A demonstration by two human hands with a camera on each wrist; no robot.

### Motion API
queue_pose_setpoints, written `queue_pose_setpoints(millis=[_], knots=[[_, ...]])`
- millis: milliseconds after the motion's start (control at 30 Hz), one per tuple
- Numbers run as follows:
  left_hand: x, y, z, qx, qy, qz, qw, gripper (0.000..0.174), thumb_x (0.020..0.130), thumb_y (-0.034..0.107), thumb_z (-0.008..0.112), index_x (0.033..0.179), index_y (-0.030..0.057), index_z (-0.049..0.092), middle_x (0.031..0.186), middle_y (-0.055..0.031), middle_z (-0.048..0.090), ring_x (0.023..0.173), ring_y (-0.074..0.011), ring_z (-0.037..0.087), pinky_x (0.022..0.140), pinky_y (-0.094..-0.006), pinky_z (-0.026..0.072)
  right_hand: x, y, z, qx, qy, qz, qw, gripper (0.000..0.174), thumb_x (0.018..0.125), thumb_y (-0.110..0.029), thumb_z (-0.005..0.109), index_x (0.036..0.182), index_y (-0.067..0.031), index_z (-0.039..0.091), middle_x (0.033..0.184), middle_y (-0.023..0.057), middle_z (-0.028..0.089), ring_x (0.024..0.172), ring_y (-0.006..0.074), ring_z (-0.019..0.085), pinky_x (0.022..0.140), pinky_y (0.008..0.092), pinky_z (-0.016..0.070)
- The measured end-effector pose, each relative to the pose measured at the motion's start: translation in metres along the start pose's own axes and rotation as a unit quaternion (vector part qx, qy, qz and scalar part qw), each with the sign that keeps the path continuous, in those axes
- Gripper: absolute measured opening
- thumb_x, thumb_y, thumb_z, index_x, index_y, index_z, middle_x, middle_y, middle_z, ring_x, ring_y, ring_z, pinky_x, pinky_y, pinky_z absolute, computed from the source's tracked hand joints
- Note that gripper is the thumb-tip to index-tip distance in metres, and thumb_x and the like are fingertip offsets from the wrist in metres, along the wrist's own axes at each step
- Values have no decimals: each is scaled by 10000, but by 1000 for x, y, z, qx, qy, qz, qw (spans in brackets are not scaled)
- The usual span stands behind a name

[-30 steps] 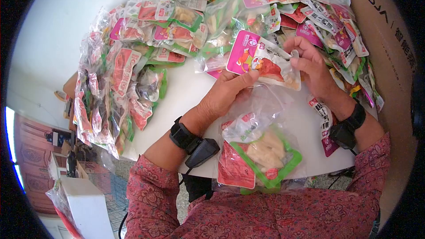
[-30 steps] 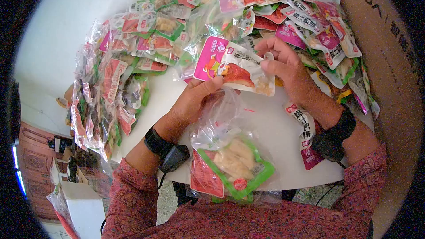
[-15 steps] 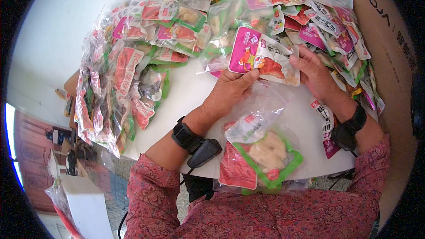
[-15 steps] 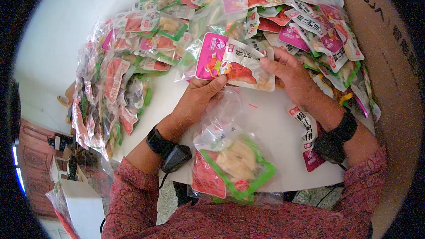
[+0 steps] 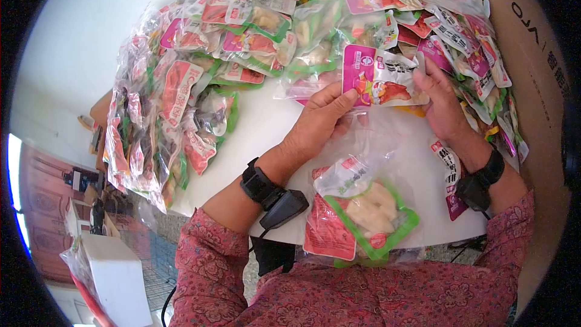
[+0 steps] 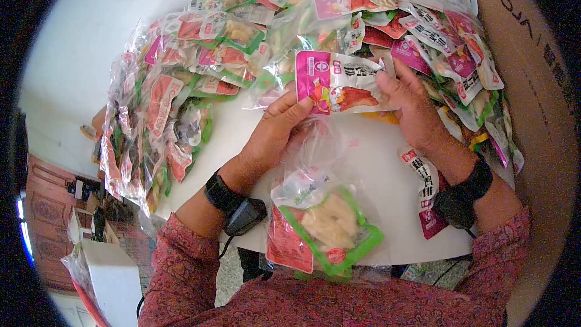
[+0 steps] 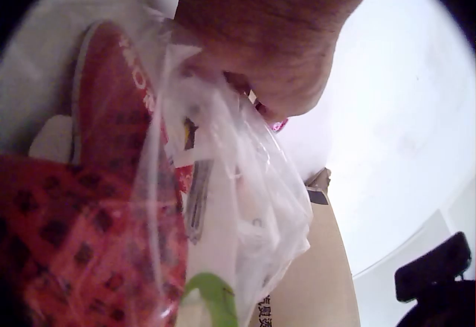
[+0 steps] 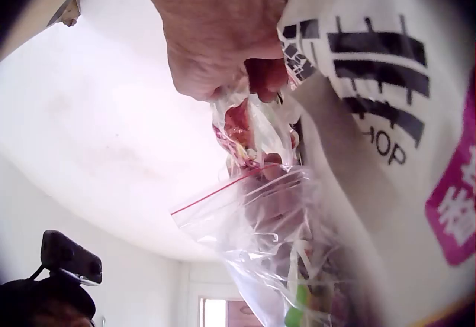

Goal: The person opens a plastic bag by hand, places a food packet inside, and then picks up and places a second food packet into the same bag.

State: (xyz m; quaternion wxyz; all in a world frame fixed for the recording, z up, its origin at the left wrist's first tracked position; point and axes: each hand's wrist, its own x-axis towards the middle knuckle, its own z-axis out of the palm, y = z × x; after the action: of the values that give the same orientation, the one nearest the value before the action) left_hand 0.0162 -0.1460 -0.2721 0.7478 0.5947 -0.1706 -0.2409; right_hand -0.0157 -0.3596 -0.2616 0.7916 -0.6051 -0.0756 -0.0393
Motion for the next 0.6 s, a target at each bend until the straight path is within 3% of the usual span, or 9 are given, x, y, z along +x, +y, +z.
queue_pose_setpoints(millis=[300, 367, 600], knots=[[-2, 4, 1, 69, -37, -8, 997, 261, 890, 266, 472, 1069, 91, 547, 771, 53, 564, 525, 1, 372, 449, -151, 309, 2, 0, -3, 13, 0, -10, 1000, 364, 859, -217, 434, 1181, -47, 422, 1056, 68, 530, 948, 145, 531, 828, 272, 428], [-2, 2, 0, 70, -38, -11, 997, 280, 893, 248, 467, 1128, 104, 516, 869, 54, 568, 538, -4, 360, 457, -150, 295, 2, 0, -3, 18, 3, -9, 1000, 362, 862, -222, 431, 1179, -48, 423, 1055, 68, 531, 945, 146, 532, 824, 270, 429], [-3, 6, 3, 70, -47, -4, 996, 308, 891, 270, 468, 1139, 89, 497, 853, 41, 560, 515, -15, 360, 433, -162, 294, 2, 1, -3, 49, 17, -2, 999, 384, 875, -244, 423, 1198, -39, 407, 1068, 70, 522, 967, 152, 530, 833, 280, 439]])
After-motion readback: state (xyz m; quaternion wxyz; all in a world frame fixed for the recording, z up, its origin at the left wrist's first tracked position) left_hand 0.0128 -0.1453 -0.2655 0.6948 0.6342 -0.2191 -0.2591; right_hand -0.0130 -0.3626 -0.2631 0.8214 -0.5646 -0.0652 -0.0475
